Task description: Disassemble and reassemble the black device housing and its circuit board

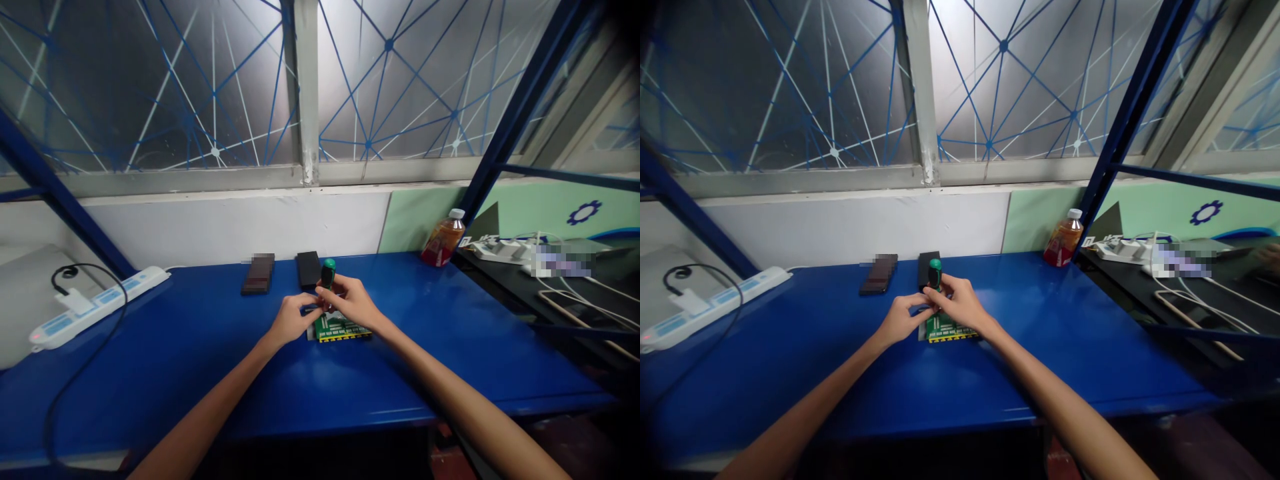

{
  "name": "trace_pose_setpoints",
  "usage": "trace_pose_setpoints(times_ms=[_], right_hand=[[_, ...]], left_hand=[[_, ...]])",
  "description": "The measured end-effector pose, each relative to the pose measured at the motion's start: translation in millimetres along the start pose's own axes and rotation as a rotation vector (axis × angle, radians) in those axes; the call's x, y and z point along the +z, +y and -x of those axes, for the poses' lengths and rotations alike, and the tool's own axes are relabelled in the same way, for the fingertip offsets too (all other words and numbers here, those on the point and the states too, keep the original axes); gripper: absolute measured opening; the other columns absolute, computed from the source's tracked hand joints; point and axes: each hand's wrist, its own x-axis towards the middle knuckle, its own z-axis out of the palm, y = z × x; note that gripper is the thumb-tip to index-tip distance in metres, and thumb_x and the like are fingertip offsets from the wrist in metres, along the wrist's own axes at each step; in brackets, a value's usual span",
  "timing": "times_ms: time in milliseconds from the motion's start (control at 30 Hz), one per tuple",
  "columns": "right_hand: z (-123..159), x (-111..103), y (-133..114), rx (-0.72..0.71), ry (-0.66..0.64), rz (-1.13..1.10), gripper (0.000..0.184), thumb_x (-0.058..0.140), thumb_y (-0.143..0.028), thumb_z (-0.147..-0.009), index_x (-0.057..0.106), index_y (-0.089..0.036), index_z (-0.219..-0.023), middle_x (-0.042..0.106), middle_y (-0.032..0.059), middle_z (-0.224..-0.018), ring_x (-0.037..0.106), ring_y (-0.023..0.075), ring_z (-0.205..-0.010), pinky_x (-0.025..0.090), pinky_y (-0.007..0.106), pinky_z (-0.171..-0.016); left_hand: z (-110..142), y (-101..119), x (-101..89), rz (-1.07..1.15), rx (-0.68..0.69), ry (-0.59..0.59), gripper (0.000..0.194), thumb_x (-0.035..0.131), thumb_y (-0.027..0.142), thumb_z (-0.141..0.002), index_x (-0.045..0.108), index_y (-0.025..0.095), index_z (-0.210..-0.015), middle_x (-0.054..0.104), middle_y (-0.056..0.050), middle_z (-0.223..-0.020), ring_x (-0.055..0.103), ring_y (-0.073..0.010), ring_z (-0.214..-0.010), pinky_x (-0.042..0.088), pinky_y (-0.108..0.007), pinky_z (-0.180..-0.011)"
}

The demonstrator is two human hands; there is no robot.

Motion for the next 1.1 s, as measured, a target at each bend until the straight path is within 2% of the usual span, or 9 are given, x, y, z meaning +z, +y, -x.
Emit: trace_pose_setpoints(times_ms=[100,233,633,867,1100], right_hand=[[-0.2,-0.3,-0.3,-0.002,-0.010,-0.005,0.032,0.056,-0.046,-0.090,0.065,-0.016,-0.100,0.068,0.0031,-0.073,0.062,0.0155,-0.062,0.050,0.029,-0.061],[-0.8,-0.8,-1.1,0.002,-0.012,0.013,0.033,0.057,-0.046,-0.089,0.065,-0.016,-0.098,0.067,0.0024,-0.072,0.062,0.0156,-0.063,0.049,0.028,-0.061],[-1.0,0.1,1.1,-0.006,0.010,0.009,0.031,0.058,-0.046,-0.089,0.065,-0.017,-0.097,0.068,0.0026,-0.073,0.063,0.0157,-0.063,0.050,0.029,-0.061],[-1.6,-0.5,0.9,0.026,0.026,-0.146,0.032,0.061,-0.048,-0.086,0.062,-0.017,-0.094,0.068,0.0028,-0.070,0.065,0.0163,-0.058,0.052,0.029,-0.058],[-3.4,-1.8,0.6,0.027,0.069,-0.223,0.033,0.060,-0.049,-0.086,0.061,-0.016,-0.092,0.069,0.0044,-0.073,0.066,0.0162,-0.056,0.055,0.030,-0.056]], left_hand=[[1.1,-2.4,1.2,0.012,0.021,-0.030,0.016,0.060,0.020,-0.087,0.075,0.018,-0.091,0.075,-0.006,-0.095,0.069,-0.0203,-0.090,0.051,-0.029,-0.083],[1.1,-3.8,1.8,0.004,-0.005,0.006,0.013,0.064,0.022,-0.085,0.075,0.016,-0.088,0.075,-0.006,-0.091,0.069,-0.0206,-0.087,0.051,-0.029,-0.081],[0.2,0.4,0.5,-0.001,0.013,-0.024,0.014,0.062,0.020,-0.085,0.075,0.018,-0.090,0.075,-0.006,-0.096,0.070,-0.0204,-0.089,0.051,-0.029,-0.083],[0.3,-3.0,-4.5,-0.009,0.015,-0.078,0.023,0.056,0.016,-0.086,0.074,0.018,-0.100,0.074,-0.007,-0.103,0.069,-0.0214,-0.095,0.052,-0.032,-0.088],[-0.3,-3.9,-2.2,-0.013,-0.017,-0.071,0.017,0.064,0.019,-0.082,0.074,0.018,-0.095,0.075,-0.006,-0.099,0.070,-0.0217,-0.091,0.053,-0.032,-0.086]])
